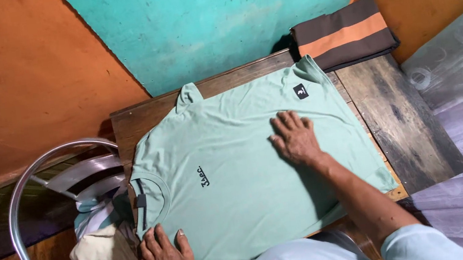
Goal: Folding a light green t-shirt on a wooden table
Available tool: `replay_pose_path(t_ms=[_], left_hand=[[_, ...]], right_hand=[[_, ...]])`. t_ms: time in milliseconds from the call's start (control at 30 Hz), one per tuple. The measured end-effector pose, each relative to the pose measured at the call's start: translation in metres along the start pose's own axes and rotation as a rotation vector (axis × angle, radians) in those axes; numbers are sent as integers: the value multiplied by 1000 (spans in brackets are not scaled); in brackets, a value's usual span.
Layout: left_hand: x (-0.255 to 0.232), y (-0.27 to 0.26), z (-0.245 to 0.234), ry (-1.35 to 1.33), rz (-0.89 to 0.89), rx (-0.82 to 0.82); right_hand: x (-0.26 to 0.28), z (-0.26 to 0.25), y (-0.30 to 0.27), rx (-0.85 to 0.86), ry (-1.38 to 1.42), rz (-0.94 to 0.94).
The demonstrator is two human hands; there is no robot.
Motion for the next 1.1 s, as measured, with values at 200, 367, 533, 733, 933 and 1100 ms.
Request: replay_pose_path(t_ms=[200,367,533,733,933,1100], left_hand=[[2,1,6,-11,-19,63],[4,5,8,-7,-34,95],[4,6,9,-2,-38,84],[1,6,-3,12,-40,-1],[8,7,12,-58,-70,68],[10,7,18,-77,-87,126]], right_hand=[[-76,-26,24,151,9,289],[-76,-13,48,118,-17,448],[-9,-5,74,97,-31,148],[4,-9,109,-17,-43,145],[58,25,151,83,-152,131],[175,18,129,-68,-28,-375]])
Point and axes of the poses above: each hand's wrist, its own y-axis towards the middle knuckle, its own z-axis out of the palm, x = y × z, the point moved 8 cm from there along y, towards the middle knuckle, and after that the axes turned 13 degrees about x, right-handed, at the moved point
